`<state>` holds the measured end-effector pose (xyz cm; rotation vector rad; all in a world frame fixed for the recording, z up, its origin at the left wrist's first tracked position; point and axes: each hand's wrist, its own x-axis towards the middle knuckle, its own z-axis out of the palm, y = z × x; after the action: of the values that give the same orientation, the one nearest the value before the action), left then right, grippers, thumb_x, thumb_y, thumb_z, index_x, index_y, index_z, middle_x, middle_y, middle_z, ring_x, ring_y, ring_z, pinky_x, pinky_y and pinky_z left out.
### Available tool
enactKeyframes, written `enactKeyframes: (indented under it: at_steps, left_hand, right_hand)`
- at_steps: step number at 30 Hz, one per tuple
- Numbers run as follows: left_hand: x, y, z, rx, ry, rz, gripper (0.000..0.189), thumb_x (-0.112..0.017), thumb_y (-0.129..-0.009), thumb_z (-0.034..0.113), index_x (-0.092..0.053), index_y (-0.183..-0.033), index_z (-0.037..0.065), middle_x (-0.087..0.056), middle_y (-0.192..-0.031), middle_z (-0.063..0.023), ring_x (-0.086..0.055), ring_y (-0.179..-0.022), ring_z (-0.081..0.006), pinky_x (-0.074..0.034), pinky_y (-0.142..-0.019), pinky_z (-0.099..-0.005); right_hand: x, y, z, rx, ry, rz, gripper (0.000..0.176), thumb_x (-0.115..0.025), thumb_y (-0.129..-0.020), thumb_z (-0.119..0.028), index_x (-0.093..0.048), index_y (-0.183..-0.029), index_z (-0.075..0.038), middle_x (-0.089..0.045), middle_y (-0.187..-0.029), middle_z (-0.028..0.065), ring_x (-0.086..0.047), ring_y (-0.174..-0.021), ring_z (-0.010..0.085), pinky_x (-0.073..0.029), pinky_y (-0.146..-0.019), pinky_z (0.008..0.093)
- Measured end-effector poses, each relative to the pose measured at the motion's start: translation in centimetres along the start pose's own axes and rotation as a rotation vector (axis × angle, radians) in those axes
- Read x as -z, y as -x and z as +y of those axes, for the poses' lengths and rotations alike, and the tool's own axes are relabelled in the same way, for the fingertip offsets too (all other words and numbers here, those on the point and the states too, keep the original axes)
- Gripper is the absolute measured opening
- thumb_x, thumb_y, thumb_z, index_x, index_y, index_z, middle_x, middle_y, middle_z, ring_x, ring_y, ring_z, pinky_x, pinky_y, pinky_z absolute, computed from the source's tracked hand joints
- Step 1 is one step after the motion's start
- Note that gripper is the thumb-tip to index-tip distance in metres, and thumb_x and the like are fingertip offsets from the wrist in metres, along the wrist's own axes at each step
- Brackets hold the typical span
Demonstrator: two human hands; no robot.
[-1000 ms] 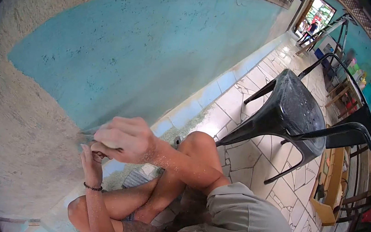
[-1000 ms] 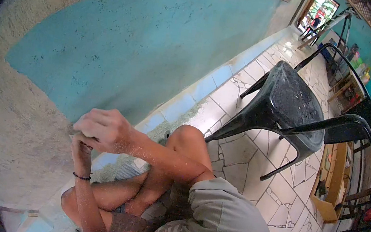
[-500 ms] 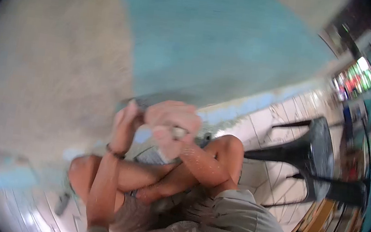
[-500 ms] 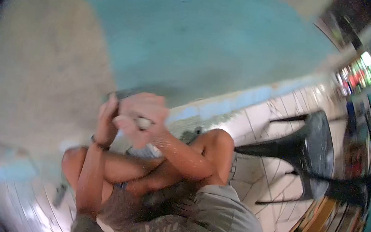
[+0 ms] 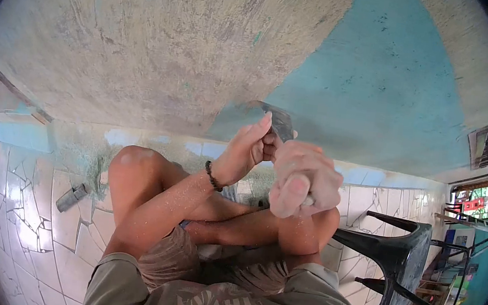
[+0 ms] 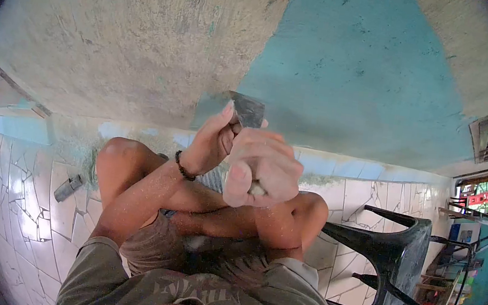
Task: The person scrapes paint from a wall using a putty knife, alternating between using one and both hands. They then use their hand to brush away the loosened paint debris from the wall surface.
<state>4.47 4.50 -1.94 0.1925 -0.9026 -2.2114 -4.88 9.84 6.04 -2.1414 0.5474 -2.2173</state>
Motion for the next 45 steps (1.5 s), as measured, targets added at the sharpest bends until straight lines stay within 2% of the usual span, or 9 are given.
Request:
enactKeyframes:
  at_steps: [5, 11, 14, 22, 25, 29, 33, 39, 45]
  left_hand:
    - [-0.4, 0.3, 1.6, 0.040, -0.124, 0.087, 0.059, -0.047, -0.108, 0.055, -0.068, -0.097, 0.001, -0.070, -0.089, -0.0100, -0.065, -0.081, -0.0158, -0.052, -0.075, -0.0316]
    - [1.1, 0.1, 2.1, -0.017, -0.184, 0.062, 0.054, -0.050, -0.108, 0.049, -0.068, -0.096, -0.001, -0.070, -0.087, -0.0089, -0.066, -0.078, -0.0164, -0.053, -0.075, -0.0317]
    - [1.3, 0.4, 2.2, -0.022, -0.271, 0.089, 0.053, -0.051, -0.109, 0.047, -0.067, -0.094, -0.001, -0.070, -0.085, -0.0089, -0.065, -0.077, -0.0159, -0.053, -0.076, -0.0321]
    - [-0.2, 1.1, 3.0, -0.083, -0.427, 0.133, 0.053, -0.052, -0.108, 0.043, -0.067, -0.082, -0.001, -0.068, -0.078, -0.0077, -0.063, -0.078, -0.0147, -0.051, -0.075, -0.0313]
    - [2.1, 0.3, 1.0, 0.057, -0.114, 0.225, 0.049, -0.056, -0.107, 0.040, -0.066, -0.083, -0.002, -0.068, -0.079, -0.0079, -0.063, -0.077, -0.0142, -0.051, -0.074, -0.0311]
    - [-0.5, 1.0, 2.1, -0.109, -0.309, 0.216, 0.046, -0.057, -0.107, 0.038, -0.066, -0.083, 0.000, -0.067, -0.078, -0.0075, -0.062, -0.076, -0.0140, -0.050, -0.074, -0.0313]
    - [1.5, 0.4, 0.0, -0.047, -0.246, 0.257, 0.049, -0.055, -0.107, 0.041, -0.065, -0.085, -0.002, -0.067, -0.078, -0.0072, -0.062, -0.075, -0.0140, -0.050, -0.074, -0.0314]
    - [0.1, 0.6, 0.6, -0.137, -0.384, 0.246, 0.057, -0.051, -0.106, 0.051, -0.064, -0.090, -0.003, -0.066, -0.078, -0.0083, -0.061, -0.077, -0.0142, -0.049, -0.075, -0.0305]
    - [1.7, 0.2, -1.5, -0.091, 0.005, 0.189, 0.054, -0.053, -0.105, 0.052, -0.061, -0.097, -0.001, -0.067, -0.087, -0.0086, -0.060, -0.080, -0.0125, -0.048, -0.077, -0.0327]
  right_hand:
    - [-0.1, -0.3, 1.8, -0.215, 0.103, 0.022, 0.024, -0.060, -0.087, 0.000, -0.054, -0.064, 0.002, -0.059, -0.058, 0.0084, -0.057, -0.046, 0.0199, -0.050, -0.049, 0.0305]
    - [-0.2, -1.3, 0.8, -0.030, 0.247, -0.089, 0.024, -0.060, -0.089, -0.002, -0.057, -0.065, 0.002, -0.060, -0.059, 0.0091, -0.060, -0.047, 0.0221, -0.051, -0.051, 0.0307]
    - [-0.2, 0.5, 1.0, -0.106, 0.070, -0.046, 0.023, -0.058, -0.089, -0.002, -0.058, -0.066, 0.003, -0.060, -0.060, 0.0101, -0.061, -0.050, 0.0235, -0.052, -0.053, 0.0331]
    - [0.2, 1.4, 1.1, -0.062, 0.261, -0.111, 0.023, -0.058, -0.087, 0.001, -0.054, -0.065, 0.005, -0.060, -0.061, 0.0117, -0.061, -0.051, 0.0255, -0.054, -0.053, 0.0360]
    - [-0.7, 1.7, 1.6, -0.087, 0.228, -0.047, 0.023, -0.058, -0.086, 0.001, -0.054, -0.064, 0.005, -0.060, -0.062, 0.0125, -0.061, -0.050, 0.0260, -0.054, -0.053, 0.0356]
    - [-0.4, 0.9, 0.7, -0.081, 0.245, -0.068, 0.027, -0.059, -0.086, -0.001, -0.051, -0.061, 0.004, -0.060, -0.060, 0.0123, -0.061, -0.050, 0.0263, -0.053, -0.052, 0.0340]
    - [-1.0, 2.7, 2.6, -0.188, 0.121, 0.086, 0.029, -0.060, -0.087, -0.003, -0.051, -0.060, 0.003, -0.059, -0.061, 0.0109, -0.060, -0.049, 0.0258, -0.054, -0.052, 0.0366]
    - [-0.1, 1.5, 0.9, -0.107, 0.098, -0.047, 0.024, -0.064, -0.086, -0.003, -0.052, -0.065, 0.002, -0.060, -0.064, 0.0113, -0.062, -0.055, 0.0250, -0.054, -0.055, 0.0383]
    - [0.2, 1.7, 1.0, -0.124, -0.023, -0.065, 0.026, -0.062, -0.087, -0.002, -0.048, -0.065, 0.002, -0.058, -0.061, 0.0106, -0.056, -0.050, 0.0225, -0.051, -0.051, 0.0362]
